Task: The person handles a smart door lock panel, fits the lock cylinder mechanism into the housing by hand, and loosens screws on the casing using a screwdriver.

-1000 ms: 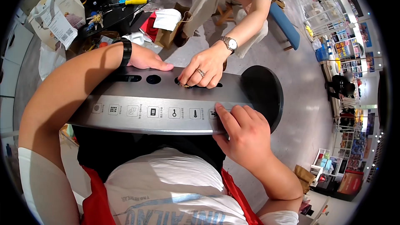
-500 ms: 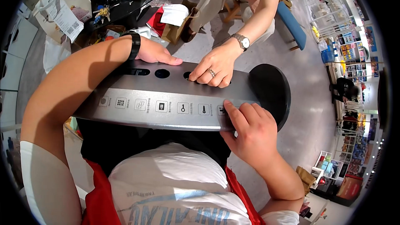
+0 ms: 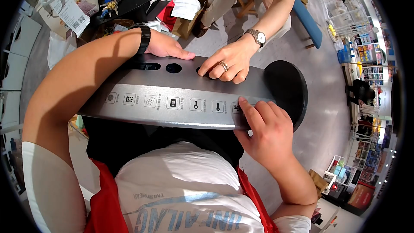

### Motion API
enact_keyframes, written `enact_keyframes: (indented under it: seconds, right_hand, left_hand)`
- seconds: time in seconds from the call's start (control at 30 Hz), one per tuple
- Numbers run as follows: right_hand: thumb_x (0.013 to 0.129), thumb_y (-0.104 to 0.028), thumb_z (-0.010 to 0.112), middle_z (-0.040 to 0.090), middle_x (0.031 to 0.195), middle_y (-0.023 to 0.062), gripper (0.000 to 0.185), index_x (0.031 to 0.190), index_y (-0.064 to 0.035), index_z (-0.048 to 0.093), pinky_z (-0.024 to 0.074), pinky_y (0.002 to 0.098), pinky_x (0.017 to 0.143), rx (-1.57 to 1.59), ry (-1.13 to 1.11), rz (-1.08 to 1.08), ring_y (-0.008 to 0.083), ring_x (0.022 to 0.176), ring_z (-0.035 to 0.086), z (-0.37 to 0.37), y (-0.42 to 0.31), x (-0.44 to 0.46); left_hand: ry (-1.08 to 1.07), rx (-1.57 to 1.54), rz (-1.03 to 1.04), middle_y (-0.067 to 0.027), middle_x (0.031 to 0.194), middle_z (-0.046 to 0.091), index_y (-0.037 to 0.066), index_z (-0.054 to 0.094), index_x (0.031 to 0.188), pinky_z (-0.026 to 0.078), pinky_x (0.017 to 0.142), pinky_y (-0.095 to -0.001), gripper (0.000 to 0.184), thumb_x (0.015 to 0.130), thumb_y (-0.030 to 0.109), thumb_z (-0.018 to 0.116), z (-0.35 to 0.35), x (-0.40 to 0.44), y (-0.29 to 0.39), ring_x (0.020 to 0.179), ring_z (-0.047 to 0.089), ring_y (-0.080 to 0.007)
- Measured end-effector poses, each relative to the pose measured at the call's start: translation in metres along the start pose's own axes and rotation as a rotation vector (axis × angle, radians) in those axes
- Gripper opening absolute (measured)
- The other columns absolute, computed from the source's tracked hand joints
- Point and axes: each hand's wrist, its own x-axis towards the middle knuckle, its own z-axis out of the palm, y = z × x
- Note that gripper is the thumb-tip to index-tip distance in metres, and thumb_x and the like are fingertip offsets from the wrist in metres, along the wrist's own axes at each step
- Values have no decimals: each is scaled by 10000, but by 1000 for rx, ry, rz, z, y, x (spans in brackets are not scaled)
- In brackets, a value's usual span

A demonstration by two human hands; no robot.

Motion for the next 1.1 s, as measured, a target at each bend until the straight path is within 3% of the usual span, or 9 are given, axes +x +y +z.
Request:
enact_keyframes:
  seconds: [0.17, 0.27, 0.47, 0.57, 0.67, 1.1]
  right_hand:
    - [571, -166, 804, 533, 794, 45, 590, 1128, -30, 667, 451, 345, 591, 14, 0, 1, 214, 711, 571, 0, 0, -1]
    - [511, -149, 838, 546, 814, 63, 677, 1155, -55, 653, 452, 371, 609, 26, 11, 15, 247, 708, 567, 3, 1, -3]
    - [510, -152, 840, 547, 816, 62, 679, 1156, -53, 655, 450, 368, 600, 32, 15, 19, 243, 700, 565, 4, 1, -3]
    - [510, -151, 839, 547, 814, 61, 680, 1157, -52, 656, 450, 368, 599, 39, 15, 17, 242, 696, 563, 3, 1, -3]
    - [600, -179, 802, 549, 819, 45, 588, 1152, -32, 662, 470, 343, 627, 21, -38, 22, 217, 734, 575, -2, -1, -3]
    - [600, -181, 805, 557, 820, 46, 596, 1160, -37, 660, 460, 340, 626, 34, -20, 25, 216, 740, 577, 1, -1, -6]
  left_hand:
    - [77, 6, -3, -148, 1218, 657, -47, 625, 1273, 491, 917, -312, 824, 931, 692, 501, 1, 3, -4, 1060, 619, -174]
    - [22, -87, -7, -154, 1226, 653, -49, 620, 1280, 499, 910, -314, 830, 927, 694, 507, -1, 5, -8, 1052, 625, -180]
    - [19, -83, 14, -153, 1192, 665, -55, 622, 1270, 515, 885, -316, 836, 924, 697, 510, -1, 9, -12, 1021, 639, -177]
    - [-16, -93, 6, -129, 1211, 652, -54, 583, 1293, 498, 928, -313, 749, 987, 620, 466, -2, 9, -11, 1056, 610, -150]
    - [-32, -100, -22, -129, 1210, 652, -56, 582, 1294, 498, 928, -313, 754, 988, 621, 460, -3, 12, -13, 1052, 610, -148]
    - [27, -19, 25, -190, 1275, 626, -72, 580, 1315, 461, 980, -323, 878, 928, 710, 483, 1, 4, -6, 1139, 595, -209]
